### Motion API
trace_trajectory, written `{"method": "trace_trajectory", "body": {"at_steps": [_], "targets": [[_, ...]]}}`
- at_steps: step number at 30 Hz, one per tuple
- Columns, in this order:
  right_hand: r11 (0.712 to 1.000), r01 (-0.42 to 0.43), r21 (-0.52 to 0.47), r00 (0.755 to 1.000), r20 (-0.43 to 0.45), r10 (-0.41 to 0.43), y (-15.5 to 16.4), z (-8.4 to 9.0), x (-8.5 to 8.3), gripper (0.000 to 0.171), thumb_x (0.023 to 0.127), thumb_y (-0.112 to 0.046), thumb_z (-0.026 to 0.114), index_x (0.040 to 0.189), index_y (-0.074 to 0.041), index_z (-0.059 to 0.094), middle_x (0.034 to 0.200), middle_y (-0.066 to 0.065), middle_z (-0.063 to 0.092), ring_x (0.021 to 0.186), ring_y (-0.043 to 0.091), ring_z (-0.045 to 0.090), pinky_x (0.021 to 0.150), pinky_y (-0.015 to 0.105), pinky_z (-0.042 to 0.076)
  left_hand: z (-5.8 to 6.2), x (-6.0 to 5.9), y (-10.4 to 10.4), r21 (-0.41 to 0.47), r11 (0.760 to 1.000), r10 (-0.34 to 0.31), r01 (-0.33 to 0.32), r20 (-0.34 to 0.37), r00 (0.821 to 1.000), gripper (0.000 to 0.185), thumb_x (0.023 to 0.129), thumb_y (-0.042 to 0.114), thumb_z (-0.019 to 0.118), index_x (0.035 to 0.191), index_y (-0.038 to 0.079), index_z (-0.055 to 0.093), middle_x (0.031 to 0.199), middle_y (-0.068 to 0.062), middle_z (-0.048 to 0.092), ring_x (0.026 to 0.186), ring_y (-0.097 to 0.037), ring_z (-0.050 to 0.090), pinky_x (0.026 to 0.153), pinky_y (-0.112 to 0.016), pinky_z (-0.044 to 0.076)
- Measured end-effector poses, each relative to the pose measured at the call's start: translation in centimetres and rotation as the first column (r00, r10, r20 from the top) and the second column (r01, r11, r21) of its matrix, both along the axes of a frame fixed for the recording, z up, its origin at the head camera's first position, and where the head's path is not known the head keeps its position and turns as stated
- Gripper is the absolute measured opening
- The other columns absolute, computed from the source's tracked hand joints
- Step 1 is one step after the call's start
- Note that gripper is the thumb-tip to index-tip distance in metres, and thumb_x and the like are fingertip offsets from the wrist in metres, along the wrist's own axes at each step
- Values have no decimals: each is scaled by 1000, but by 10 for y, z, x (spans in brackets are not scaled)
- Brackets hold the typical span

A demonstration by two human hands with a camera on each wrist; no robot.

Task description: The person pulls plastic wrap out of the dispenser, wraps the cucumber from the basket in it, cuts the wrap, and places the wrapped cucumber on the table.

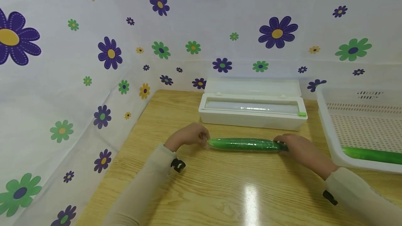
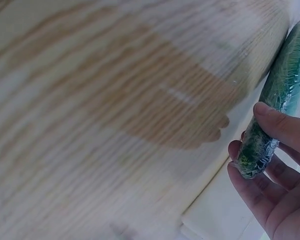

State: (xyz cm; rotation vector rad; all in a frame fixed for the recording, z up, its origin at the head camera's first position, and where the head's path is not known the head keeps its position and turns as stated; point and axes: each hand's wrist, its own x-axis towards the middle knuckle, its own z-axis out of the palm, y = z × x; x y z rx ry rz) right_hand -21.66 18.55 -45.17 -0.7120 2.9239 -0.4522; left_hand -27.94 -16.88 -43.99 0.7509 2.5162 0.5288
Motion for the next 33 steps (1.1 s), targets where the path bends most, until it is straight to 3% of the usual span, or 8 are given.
{"method": "trace_trajectory", "body": {"at_steps": [2, 7, 14, 19, 22, 27, 31, 33], "targets": [[1000, -3, -2, 1000, -5, 3, 1, 0, 0, 36, 72, -9, 78, 106, -3, 67, 100, 13, 70, 91, 28, 66, 78, 45, 53, 1, -1, 2, -18, 1000, 7, -8, -46, 999, 15, 78, 15, 75, 91, 8, 73, 86, -1, 71, 74, -8, 59, 69, -21, 50], [1000, -16, 7, 1000, -23, 16, 1, 0, 0, 36, 73, -8, 77, 107, -1, 66, 100, 14, 70, 91, 29, 66, 78, 44, 53, 3, -2, 3, -47, 998, 27, -31, -71, 997, 7, 81, 16, 71, 85, 12, 76, 85, 1, 73, 71, -5, 60, 68, -21, 50], [999, -24, 35, 1000, -9, 25, 0, 3, 2, 36, 75, -9, 76, 107, 1, 65, 100, 15, 70, 91, 29, 66, 78, 43, 53, -3, 2, 2, -108, 994, -3, -8, -101, 995, 14, 89, 17, 62, 92, 16, 76, 92, 3, 73, 81, -7, 62, 81, -27, 52], [998, -40, 49, 999, -14, 41, -1, 2, 3, 34, 76, -9, 75, 107, 2, 65, 94, 13, 69, 85, 25, 65, 75, 40, 54, -5, 9, 2, -141, 990, -39, 17, -155, 987, 18, 93, 15, 56, 91, 15, 74, 91, 1, 71, 80, -11, 61, 80, -31, 52], [998, -30, 58, 999, -9, 30, -1, 1, 4, 35, 76, -9, 75, 107, 2, 65, 93, 12, 68, 85, 25, 65, 75, 40, 54, -6, 11, 2, -145, 989, -48, 23, -171, 984, 21, 96, 13, 52, 98, 12, 72, 99, -2, 71, 90, -15, 64, 85, -34, 52], [998, -14, 69, 1000, -1, 14, -2, 0, 3, 35, 76, -9, 75, 108, 1, 65, 94, 12, 68, 85, 25, 65, 75, 41, 54, -6, 12, 1, -60, 998, 14, -23, -154, 988, 30, 98, 12, 46, 124, 5, 60, 120, -9, 64, 111, -22, 59, 97, -37, 48], [997, -16, 73, 1000, -6, 17, -2, 0, 3, 35, 75, -9, 75, 108, 1, 65, 93, 11, 68, 84, 24, 65, 75, 41, 54, -4, 9, 2, 79, 996, 55, -44, -141, 988, 21, 94, 14, 55, 111, 7, 67, 106, -5, 69, 97, -15, 63, 87, -32, 52], [997, -20, 75, 1000, -11, 20, -3, 2, 4, 35, 75, -9, 75, 108, 1, 65, 92, 11, 68, 84, 24, 65, 74, 40, 54, -3, 7, 2, 107, 994, 52, -36, -158, 986, 14, 91, 14, 60, 100, 9, 70, 97, -2, 70, 89, -12, 63, 81, -28, 53]]}}
